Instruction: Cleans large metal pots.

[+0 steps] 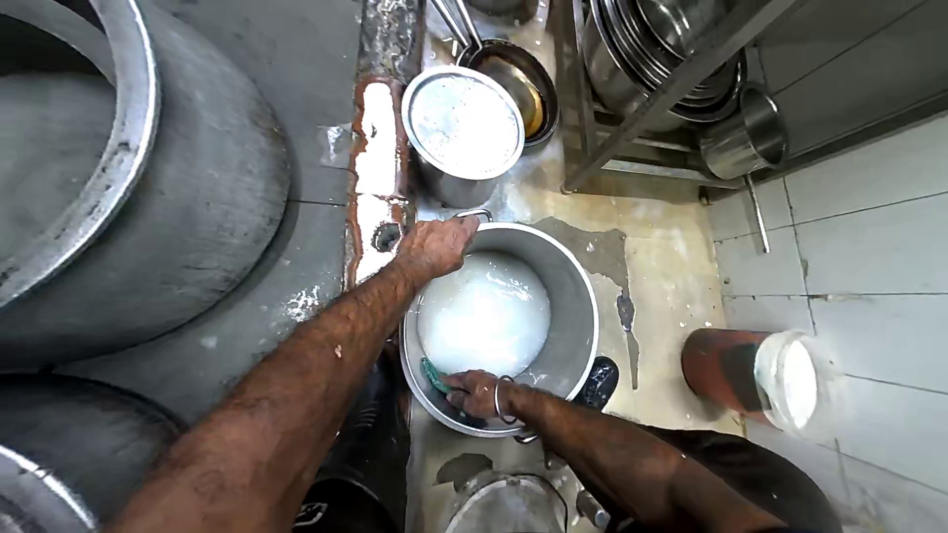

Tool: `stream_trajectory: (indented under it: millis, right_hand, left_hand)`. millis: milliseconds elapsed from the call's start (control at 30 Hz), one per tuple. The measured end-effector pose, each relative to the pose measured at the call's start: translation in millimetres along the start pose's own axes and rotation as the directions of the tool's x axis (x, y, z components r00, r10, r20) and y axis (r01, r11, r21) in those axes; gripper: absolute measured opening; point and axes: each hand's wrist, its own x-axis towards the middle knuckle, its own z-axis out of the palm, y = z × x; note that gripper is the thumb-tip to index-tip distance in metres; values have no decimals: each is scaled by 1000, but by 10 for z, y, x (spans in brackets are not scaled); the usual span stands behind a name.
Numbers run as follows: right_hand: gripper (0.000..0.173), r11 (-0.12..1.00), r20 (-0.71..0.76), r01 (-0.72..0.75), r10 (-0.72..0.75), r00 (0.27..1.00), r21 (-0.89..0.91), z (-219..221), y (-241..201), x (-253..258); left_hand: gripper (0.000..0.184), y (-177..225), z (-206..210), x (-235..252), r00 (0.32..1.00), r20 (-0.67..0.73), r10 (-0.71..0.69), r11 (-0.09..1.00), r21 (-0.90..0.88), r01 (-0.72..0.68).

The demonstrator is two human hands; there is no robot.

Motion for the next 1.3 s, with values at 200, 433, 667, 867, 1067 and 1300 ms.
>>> stream_trajectory:
  millis: [200,433,667,867,1067,1300]
  right_hand:
    - [39,731,142,-407,561,816,-547,-490,454,-236]
    - [44,357,-359,-448,290,887,-819,-1726,717,-382]
    - [53,307,-435,-478,200,878,-823,-1644,719,-522]
    - [62,758,113,-346,480,870,-553,-343,780,-461]
    - [56,964,-51,-150,164,985,219,104,188,363]
    - [65,996,-257,-73,60,964,-42,19,281,1093]
  left_hand:
    - [27,-2,-21,32,999,10,32,999,44,-32]
    - [26,-12,-23,24,998,16,67,998,13,-67]
    - [32,2,-16,-13,1000,13,2,1000,27,-2]
    - [25,35,-17,-4,996,56,-75,996,-34,77]
    - [25,40,38,29,996,41,-84,994,-66,86]
    - [24,40,20,38,994,61,-86,994,-60,89]
